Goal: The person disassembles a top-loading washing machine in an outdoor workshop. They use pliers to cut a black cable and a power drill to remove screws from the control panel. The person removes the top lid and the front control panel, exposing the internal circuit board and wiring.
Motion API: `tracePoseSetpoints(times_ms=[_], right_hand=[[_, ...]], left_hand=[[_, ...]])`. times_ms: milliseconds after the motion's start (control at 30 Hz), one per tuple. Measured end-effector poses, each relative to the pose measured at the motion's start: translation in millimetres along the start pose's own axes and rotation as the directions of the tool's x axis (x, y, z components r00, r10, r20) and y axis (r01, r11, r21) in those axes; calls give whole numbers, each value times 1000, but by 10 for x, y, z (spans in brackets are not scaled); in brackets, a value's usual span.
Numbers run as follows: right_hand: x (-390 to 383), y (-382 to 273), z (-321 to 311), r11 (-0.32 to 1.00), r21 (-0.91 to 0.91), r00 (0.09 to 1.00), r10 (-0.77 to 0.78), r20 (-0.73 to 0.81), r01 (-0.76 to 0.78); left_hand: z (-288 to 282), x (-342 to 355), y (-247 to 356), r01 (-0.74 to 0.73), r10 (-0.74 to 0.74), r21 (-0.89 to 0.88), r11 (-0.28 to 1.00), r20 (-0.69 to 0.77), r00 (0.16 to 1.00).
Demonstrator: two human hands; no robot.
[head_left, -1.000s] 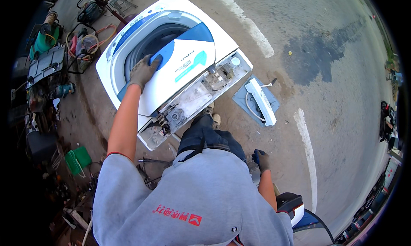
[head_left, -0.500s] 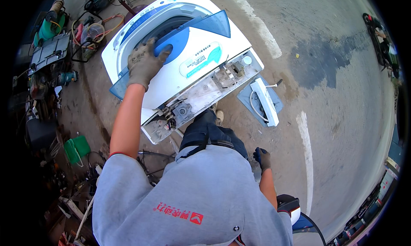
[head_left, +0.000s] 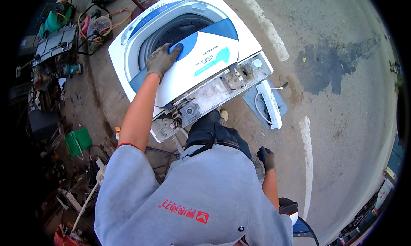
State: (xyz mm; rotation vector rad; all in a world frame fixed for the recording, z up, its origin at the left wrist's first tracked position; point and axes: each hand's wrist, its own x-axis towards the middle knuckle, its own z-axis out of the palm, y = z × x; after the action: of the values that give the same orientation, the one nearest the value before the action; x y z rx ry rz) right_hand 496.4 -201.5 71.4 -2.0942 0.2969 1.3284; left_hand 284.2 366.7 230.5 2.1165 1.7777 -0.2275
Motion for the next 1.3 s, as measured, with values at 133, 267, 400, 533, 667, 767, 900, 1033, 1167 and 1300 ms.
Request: tracePoseSetpoints(times_ms=[133, 267, 400, 533, 667, 767, 900, 1033, 1167, 1300], right_hand=[[24, 95, -28, 999, -21, 999, 39, -5, -39], [46, 143, -83, 999, -2, 999, 53, 1, -53], [17, 57, -97, 999, -3, 999, 43, 8, -43], [45, 7, -94, 1000, -11, 1000, 26, 2, -26], [43, -65, -53, 1000, -27, 1000, 11, 10, -11], [78, -77, -19, 999, -33, 999, 22, 24, -21], [68, -101, 10, 1000, -25, 999, 13, 33, -13], [45, -146, 12, 1000, -23, 999, 11, 35, -10], [101, -43, -54, 999, -46, 998, 18, 52, -15], [118, -54, -85, 997, -70, 998, 20, 56, -16]], left_hand=[[31, 25, -13, 9, -9, 8, 1000, 0, 1000], [41, 18, -33, 9, -9, 9, 1000, -6, 1000], [22, 18, -42, 0, 0, 16, 1000, 0, 1000], [-185, -84, 101, -42, 43, 75, 996, -20, 999], [-316, -266, 93, -124, 150, 179, 976, -139, 979], [-176, -159, 4, -73, 74, 45, 996, -32, 997], [54, 75, -8, 19, -18, 32, 999, -12, 1000], [37, 29, 7, 20, -20, 14, 1000, 3, 1000], [-23, 6, 48, 22, -22, -15, 1000, 26, 999], [23, 3, -56, -66, 61, -75, 995, -60, 996]])
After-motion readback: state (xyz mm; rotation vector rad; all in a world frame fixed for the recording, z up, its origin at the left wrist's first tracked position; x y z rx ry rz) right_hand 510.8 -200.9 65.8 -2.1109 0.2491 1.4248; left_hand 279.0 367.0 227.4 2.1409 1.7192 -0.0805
